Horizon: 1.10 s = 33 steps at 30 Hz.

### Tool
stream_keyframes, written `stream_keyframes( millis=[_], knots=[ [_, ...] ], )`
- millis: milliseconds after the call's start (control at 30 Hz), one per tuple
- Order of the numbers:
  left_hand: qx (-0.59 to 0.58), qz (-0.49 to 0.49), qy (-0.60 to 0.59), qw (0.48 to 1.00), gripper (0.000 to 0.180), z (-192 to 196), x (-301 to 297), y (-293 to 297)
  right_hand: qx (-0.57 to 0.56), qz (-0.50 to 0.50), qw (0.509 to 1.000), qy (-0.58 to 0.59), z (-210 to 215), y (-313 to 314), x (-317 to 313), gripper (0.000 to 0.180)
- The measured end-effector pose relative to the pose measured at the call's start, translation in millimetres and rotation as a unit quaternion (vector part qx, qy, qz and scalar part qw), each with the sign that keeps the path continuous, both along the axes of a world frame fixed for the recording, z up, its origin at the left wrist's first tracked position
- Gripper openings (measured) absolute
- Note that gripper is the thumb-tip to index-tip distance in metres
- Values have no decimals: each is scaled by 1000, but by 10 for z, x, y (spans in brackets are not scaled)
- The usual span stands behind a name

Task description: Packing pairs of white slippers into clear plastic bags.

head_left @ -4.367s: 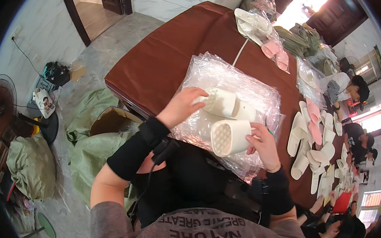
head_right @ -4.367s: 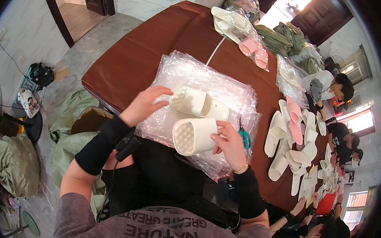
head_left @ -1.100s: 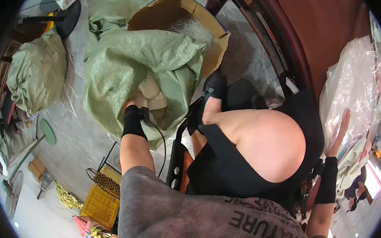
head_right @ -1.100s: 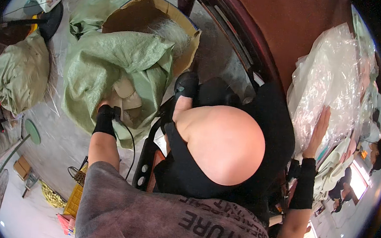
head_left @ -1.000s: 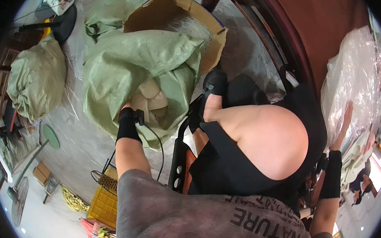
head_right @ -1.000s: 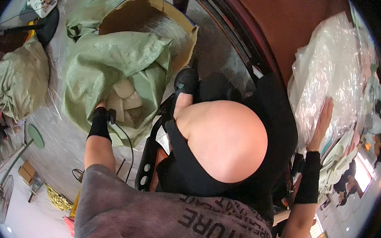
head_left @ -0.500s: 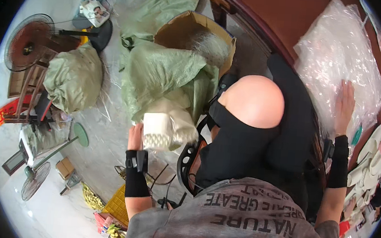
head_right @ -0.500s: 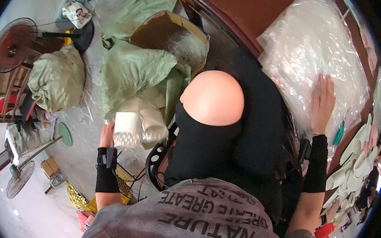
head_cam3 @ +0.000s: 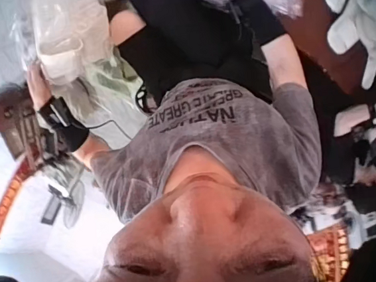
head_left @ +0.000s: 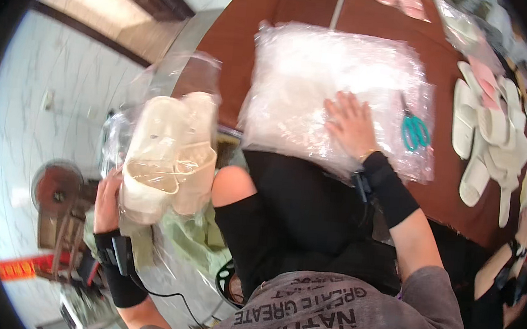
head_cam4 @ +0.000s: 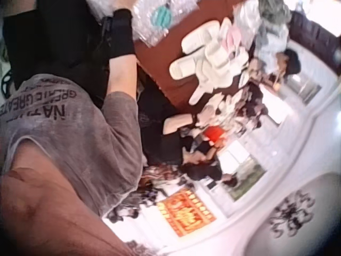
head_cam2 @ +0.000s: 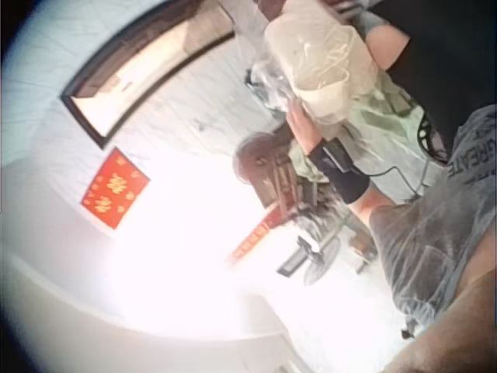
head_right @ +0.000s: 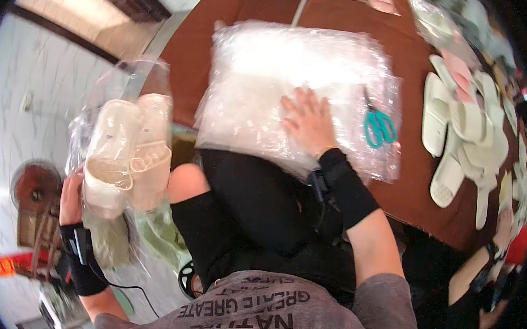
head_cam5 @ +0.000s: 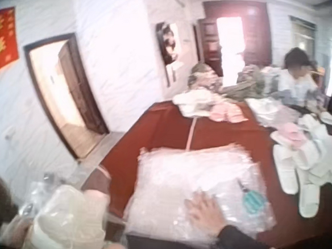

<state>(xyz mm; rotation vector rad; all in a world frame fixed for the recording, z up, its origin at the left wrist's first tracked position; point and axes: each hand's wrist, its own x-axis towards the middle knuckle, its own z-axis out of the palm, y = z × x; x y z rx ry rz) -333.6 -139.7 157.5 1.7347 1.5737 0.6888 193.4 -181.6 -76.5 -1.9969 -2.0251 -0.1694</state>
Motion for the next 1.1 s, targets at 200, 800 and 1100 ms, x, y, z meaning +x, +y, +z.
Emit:
stream_keyframes(
  millis=[200, 800, 1100],
  knots=[
    [-37, -313, 211, 925, 32, 536, 2300, 1062, 3, -25, 999, 39, -9, -156, 153, 52],
    [167, -127, 69, 975, 49, -2184, 3420, 1042, 18, -70, 974, 216, -424, -63, 117, 56],
    [94, -127, -39, 987, 51, -2509, 3361, 1160, -6, 99, 960, 261, 62, -163, 427, 51]
  ],
)
